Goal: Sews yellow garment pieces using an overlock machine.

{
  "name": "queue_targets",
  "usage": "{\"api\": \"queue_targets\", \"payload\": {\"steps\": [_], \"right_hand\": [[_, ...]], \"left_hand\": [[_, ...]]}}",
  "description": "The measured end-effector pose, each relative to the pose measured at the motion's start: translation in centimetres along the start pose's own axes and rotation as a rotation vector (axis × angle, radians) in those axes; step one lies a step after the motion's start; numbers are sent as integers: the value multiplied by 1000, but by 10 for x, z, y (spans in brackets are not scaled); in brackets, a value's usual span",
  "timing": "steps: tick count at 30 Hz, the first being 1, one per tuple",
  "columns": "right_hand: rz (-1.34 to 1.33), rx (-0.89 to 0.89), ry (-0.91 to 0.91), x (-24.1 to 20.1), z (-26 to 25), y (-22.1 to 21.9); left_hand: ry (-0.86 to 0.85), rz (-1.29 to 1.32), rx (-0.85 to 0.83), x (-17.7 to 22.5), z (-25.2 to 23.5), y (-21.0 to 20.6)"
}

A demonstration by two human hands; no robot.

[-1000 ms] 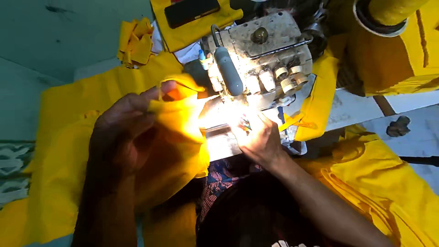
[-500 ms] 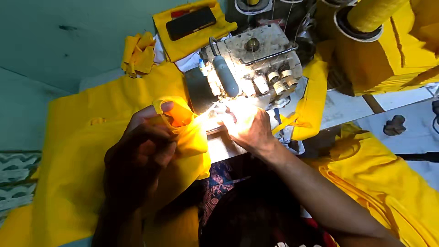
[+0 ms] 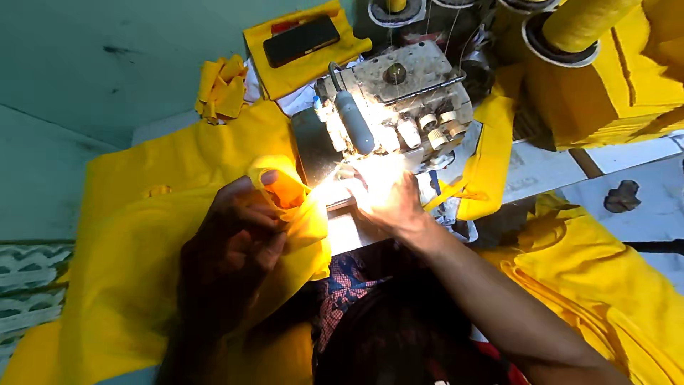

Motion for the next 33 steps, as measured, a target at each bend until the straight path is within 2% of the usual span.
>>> {"api": "queue_targets", "payload": {"steps": [4, 9, 14, 17, 19, 22, 24, 27, 29, 30, 32, 33], "right_hand": [[-95, 78, 81, -15, -10, 12], [-268, 115, 199, -37, 10, 47], [-249, 139, 347, -53, 28, 54], [-360, 157, 235, -42, 30, 56], [-467, 126, 31, -24, 34, 50], [-658, -31, -349, 7, 50, 26], [-767, -185, -522, 16, 62, 3], [-861, -284, -571, 11, 69, -17], [-969, -203, -532, -4, 62, -14], [-1042, -154, -499, -14, 57, -9], [-1141, -139, -419, -40, 46, 0], [-1156, -164, -378, -54, 42, 3]], "left_hand": [[29, 65, -73, -3, -4, -17], [51, 48, -163, -17, -6, -30], [70, 74, -221, -21, -7, -55], [33, 77, -233, -17, -5, -62], [-7, 56, -199, -15, 1, -60], [-88, -13, -161, -6, 15, -63], [-164, -75, -182, 3, 28, -72], [-185, 10, -200, 9, 39, -82], [-103, 124, -136, -1, 38, -73], [-43, 147, -39, -12, 36, -64], [54, 0, 145, -40, 31, -45], [105, -144, 171, -55, 29, -40]]}}
Point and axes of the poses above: each hand's wrist, its own z-axis away from the middle knuckle, its own y-axis out of the back of the hand, x = y × z, the point moved 10 cm from there along -z, towards the middle knuckle, and after that the axes turned 5 degrees about x, right-handed, at the moved point
